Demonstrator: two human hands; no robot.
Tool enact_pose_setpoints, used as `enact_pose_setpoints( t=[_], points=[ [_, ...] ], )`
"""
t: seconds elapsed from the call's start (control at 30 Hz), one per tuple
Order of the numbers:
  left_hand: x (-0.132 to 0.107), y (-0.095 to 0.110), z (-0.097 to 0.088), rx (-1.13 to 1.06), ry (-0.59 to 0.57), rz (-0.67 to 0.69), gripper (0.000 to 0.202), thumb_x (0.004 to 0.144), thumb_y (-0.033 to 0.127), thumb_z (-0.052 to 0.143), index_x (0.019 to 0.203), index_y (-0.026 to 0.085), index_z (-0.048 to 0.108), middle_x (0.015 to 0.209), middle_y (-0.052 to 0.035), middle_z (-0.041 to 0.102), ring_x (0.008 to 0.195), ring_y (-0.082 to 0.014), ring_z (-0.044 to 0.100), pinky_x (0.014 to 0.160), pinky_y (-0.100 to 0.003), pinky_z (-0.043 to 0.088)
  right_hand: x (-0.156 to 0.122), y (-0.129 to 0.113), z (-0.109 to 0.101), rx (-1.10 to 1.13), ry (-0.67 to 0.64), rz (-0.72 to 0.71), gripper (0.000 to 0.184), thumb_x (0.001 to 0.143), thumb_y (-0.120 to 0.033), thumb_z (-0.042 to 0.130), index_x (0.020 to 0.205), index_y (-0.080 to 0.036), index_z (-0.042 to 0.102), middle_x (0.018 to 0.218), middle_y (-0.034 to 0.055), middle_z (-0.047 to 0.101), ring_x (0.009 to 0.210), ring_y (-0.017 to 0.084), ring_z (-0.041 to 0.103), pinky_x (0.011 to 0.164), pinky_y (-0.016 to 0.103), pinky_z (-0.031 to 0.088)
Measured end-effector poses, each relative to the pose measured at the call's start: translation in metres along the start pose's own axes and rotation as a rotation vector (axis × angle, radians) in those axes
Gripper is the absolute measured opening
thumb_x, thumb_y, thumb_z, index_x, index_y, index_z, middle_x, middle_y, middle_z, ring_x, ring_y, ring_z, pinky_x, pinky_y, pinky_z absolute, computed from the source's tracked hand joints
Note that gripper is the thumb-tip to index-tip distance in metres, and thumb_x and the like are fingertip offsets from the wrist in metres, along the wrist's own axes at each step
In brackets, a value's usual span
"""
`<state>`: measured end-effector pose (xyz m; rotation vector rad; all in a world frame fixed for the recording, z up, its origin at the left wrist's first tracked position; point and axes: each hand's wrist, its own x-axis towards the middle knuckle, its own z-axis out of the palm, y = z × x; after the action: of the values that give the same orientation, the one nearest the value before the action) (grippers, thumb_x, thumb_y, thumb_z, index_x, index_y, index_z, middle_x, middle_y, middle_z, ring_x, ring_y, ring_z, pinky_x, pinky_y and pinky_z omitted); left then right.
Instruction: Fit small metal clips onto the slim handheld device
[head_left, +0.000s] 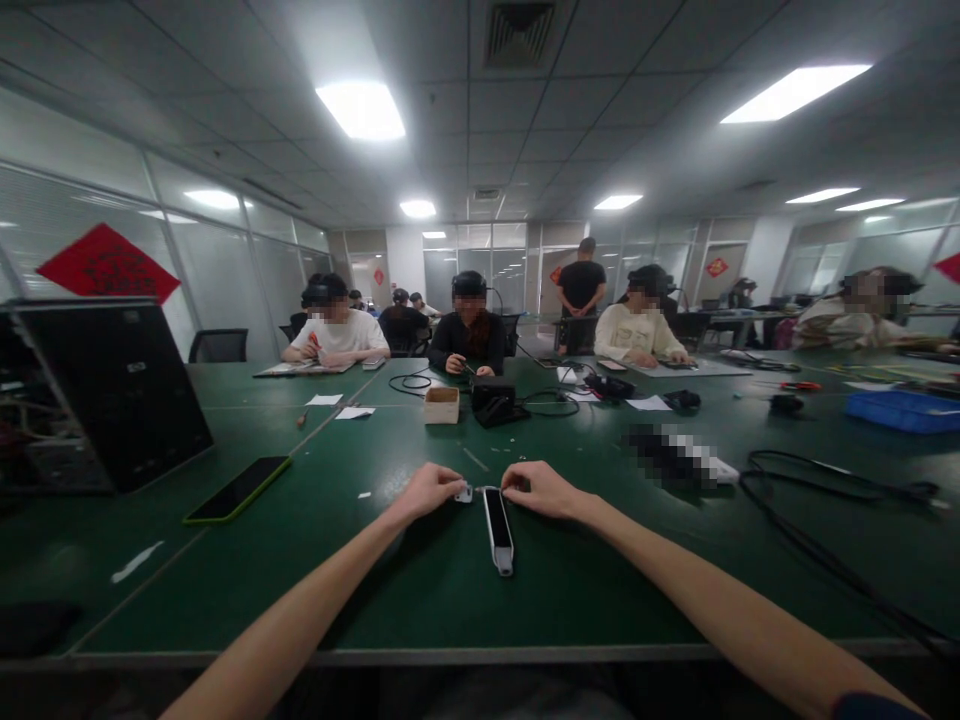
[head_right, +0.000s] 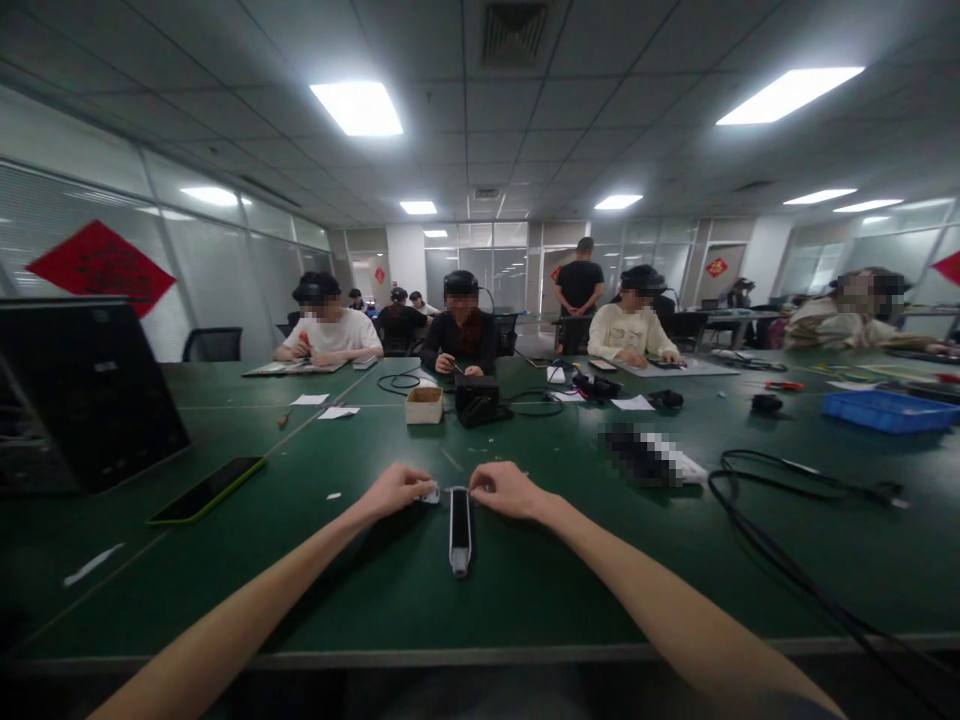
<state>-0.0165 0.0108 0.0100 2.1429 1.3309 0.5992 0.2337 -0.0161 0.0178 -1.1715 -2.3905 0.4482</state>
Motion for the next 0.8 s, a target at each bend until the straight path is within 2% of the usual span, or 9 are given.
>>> enact_pose_setpoints(
  t=[0.1,0.27,0.4,0.53,0.6,0.7,0.8],
  points=[
    [0.002,-0.002,0.001,0.051,-0.001,0.019,0.038,0.078,0.046,0.053,0.094,0.017,0.072,0.074,-0.0005,0.069,0.066,-0.0162,0.058,0.059,-0.023,0.039,0.001,-0.001,0.001,0.007,0.009,0.019,0.019,0.083,-0.030,0.054,0.091,-0.018,0.066,0.088,0.0025,0.063,0.077,0.014,0.057,0.069,0.025,0.045],
    [0.002,0.003,0.003,0.075,-0.009,0.034,0.035,0.081,0.042,0.051,0.097,0.020,0.071,0.087,-0.0006,0.071,0.075,-0.0174,0.061,0.065,-0.023,0.042,-0.001,0.004,0.006,0.041,0.035,0.018,0.016,0.084,-0.030,0.054,0.091,-0.019,0.065,0.091,0.0009,0.063,0.080,0.013,0.056,0.070,0.024,0.044],
    [-0.001,0.011,0.009,0.165,-0.011,0.090,0.033,0.084,0.040,0.048,0.094,0.020,0.071,0.083,-0.0023,0.071,0.073,-0.0183,0.063,0.065,-0.024,0.042,-0.001,0.005,0.010,0.062,0.039,0.019,0.016,0.086,-0.030,0.053,0.092,-0.020,0.064,0.092,0.0005,0.064,0.080,0.013,0.057,0.070,0.024,0.044],
    [-0.002,0.013,0.012,0.284,0.036,0.099,0.032,0.085,0.035,0.046,0.103,0.018,0.067,0.090,-0.0062,0.071,0.080,-0.0216,0.065,0.068,-0.026,0.044,0.004,0.012,-0.002,-0.060,0.047,-0.021,0.021,0.084,-0.034,0.057,0.097,-0.019,0.063,0.096,0.0035,0.063,0.087,0.016,0.056,0.078,0.027,0.043],
    [-0.001,0.013,0.012,0.336,0.045,0.102,0.032,0.085,0.032,0.046,0.107,0.018,0.065,0.088,-0.0066,0.071,0.082,-0.0219,0.065,0.071,-0.027,0.045,0.005,0.027,-0.017,-0.224,0.153,0.083,0.029,0.084,-0.038,0.055,0.104,-0.018,0.061,0.104,0.0078,0.060,0.098,0.020,0.053,0.087,0.033,0.039],
    [-0.002,0.014,0.010,0.358,0.026,0.108,0.032,0.086,0.031,0.044,0.109,0.018,0.062,0.090,-0.0066,0.071,0.084,-0.0214,0.065,0.074,-0.027,0.045,-0.003,0.063,-0.040,-0.509,0.307,0.456,0.044,0.085,-0.044,0.051,0.119,-0.015,0.053,0.122,0.0175,0.049,0.113,0.030,0.042,0.093,0.045,0.031],
    [-0.004,0.018,0.009,0.380,0.010,0.107,0.032,0.088,0.030,0.042,0.110,0.017,0.060,0.092,-0.0069,0.071,0.085,-0.0212,0.065,0.073,-0.027,0.045,-0.019,0.103,-0.054,-0.651,0.319,0.812,0.058,0.086,-0.050,0.047,0.125,-0.008,0.047,0.133,0.0254,0.037,0.121,0.038,0.034,0.096,0.050,0.023]
  ],
)
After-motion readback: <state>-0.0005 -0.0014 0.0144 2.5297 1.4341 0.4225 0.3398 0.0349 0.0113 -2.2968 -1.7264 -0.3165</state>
